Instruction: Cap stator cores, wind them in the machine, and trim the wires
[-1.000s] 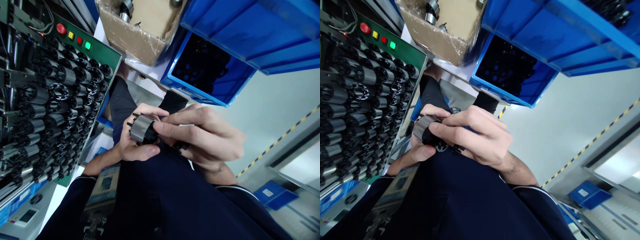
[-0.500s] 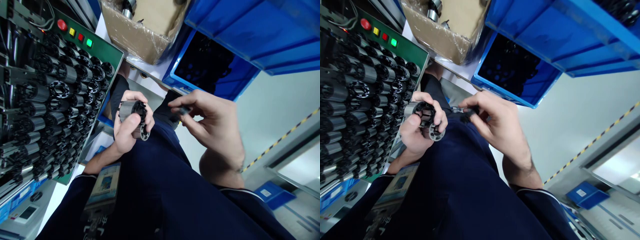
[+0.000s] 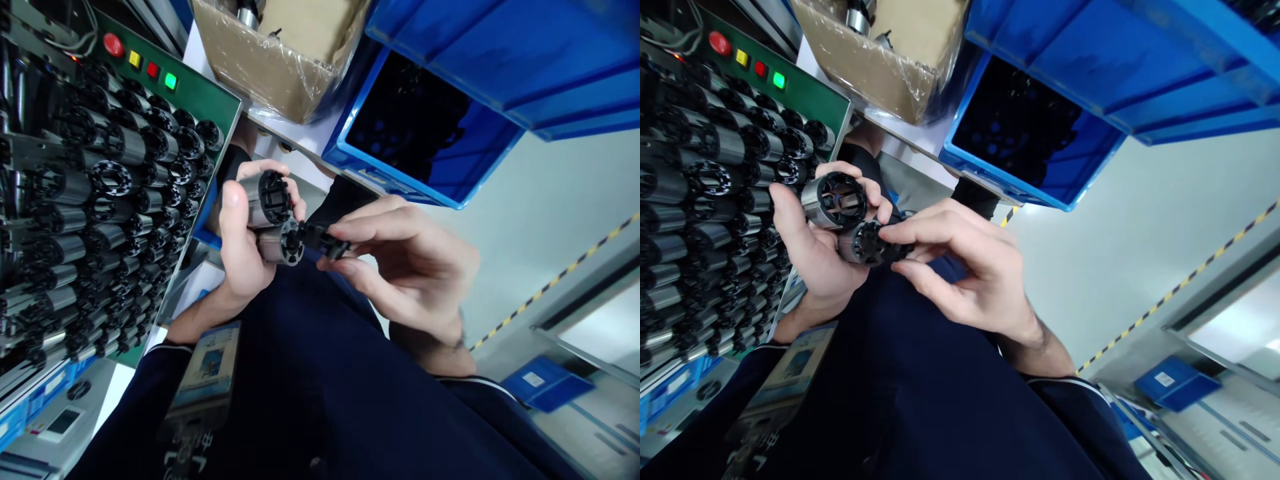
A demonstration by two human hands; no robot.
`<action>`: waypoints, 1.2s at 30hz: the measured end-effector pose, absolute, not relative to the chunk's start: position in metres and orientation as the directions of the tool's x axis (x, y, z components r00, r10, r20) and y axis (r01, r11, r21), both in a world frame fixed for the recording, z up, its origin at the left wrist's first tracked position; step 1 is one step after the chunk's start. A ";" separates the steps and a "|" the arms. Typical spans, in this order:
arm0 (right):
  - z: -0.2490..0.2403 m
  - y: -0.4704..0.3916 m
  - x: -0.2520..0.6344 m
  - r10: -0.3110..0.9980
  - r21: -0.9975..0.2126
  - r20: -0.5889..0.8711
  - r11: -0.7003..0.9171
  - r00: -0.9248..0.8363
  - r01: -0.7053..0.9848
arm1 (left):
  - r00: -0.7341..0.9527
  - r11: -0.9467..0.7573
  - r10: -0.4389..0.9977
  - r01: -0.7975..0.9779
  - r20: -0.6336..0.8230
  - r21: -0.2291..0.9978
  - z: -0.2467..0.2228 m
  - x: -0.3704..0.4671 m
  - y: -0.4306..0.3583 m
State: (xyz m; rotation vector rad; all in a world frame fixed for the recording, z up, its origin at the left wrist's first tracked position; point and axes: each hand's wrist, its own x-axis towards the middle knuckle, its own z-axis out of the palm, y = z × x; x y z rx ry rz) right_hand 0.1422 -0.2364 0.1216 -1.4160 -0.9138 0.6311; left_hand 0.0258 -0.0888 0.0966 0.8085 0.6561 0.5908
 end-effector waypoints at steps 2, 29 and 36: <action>0.116 -0.232 0.137 0.799 -0.946 0.275 0.124 0.535 0.300 | 0.633 0.582 0.691 -0.202 -0.348 0.788 0.103 0.027 -0.089; 0.096 -0.232 0.129 0.825 -0.962 0.207 0.073 0.526 0.264 | 0.718 0.519 0.643 -0.151 -0.268 0.841 0.095 0.017 -0.089; 0.089 -0.228 0.121 0.787 -0.971 0.178 0.043 0.590 0.236 | 0.728 0.561 0.608 -0.110 -0.317 0.821 0.094 0.016 -0.086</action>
